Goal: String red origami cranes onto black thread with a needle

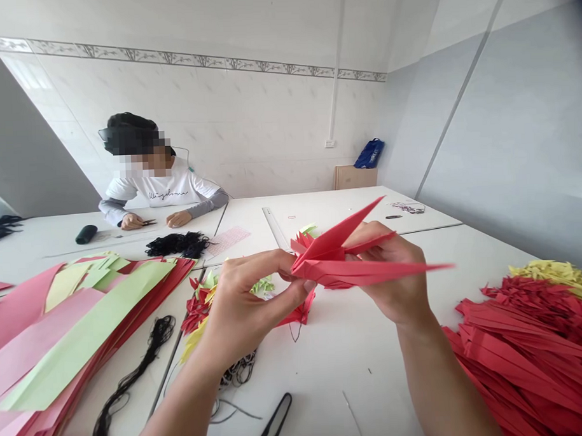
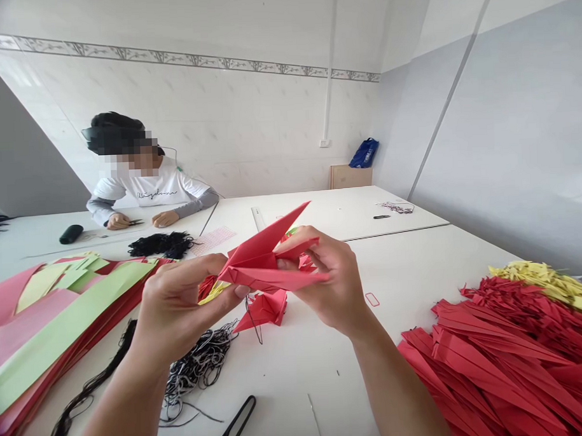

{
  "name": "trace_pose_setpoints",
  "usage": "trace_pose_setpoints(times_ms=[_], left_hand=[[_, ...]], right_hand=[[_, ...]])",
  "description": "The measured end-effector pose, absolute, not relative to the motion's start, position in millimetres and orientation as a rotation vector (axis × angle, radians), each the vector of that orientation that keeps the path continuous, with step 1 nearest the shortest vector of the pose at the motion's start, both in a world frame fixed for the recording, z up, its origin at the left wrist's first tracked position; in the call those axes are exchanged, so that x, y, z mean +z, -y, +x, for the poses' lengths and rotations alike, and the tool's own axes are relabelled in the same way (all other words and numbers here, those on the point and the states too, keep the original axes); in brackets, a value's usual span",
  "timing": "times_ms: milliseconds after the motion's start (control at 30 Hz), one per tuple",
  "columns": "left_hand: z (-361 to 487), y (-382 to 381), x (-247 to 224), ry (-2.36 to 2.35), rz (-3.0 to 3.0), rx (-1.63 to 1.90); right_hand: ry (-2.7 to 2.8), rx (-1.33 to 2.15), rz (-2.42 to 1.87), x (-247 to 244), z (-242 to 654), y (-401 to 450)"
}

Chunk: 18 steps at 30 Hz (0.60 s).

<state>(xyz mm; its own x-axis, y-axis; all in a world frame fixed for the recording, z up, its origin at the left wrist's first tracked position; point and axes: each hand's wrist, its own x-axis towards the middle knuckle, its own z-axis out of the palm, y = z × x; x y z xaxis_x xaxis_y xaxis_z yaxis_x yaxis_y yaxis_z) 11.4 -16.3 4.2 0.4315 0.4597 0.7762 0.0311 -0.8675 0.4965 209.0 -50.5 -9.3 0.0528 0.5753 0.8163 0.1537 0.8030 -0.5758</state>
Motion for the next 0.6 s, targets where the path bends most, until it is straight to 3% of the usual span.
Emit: trace_pose_setpoints(times_ms=[300,600], left_hand=[[12,23,4,-0.493,2.217,1.639],[10,16,3,-0.413,1.91,1.002]], right_hand=[[1.283,1.055,-0.64,-14,209,32],[1.364,1.148,-0.749,-9,207,34]])
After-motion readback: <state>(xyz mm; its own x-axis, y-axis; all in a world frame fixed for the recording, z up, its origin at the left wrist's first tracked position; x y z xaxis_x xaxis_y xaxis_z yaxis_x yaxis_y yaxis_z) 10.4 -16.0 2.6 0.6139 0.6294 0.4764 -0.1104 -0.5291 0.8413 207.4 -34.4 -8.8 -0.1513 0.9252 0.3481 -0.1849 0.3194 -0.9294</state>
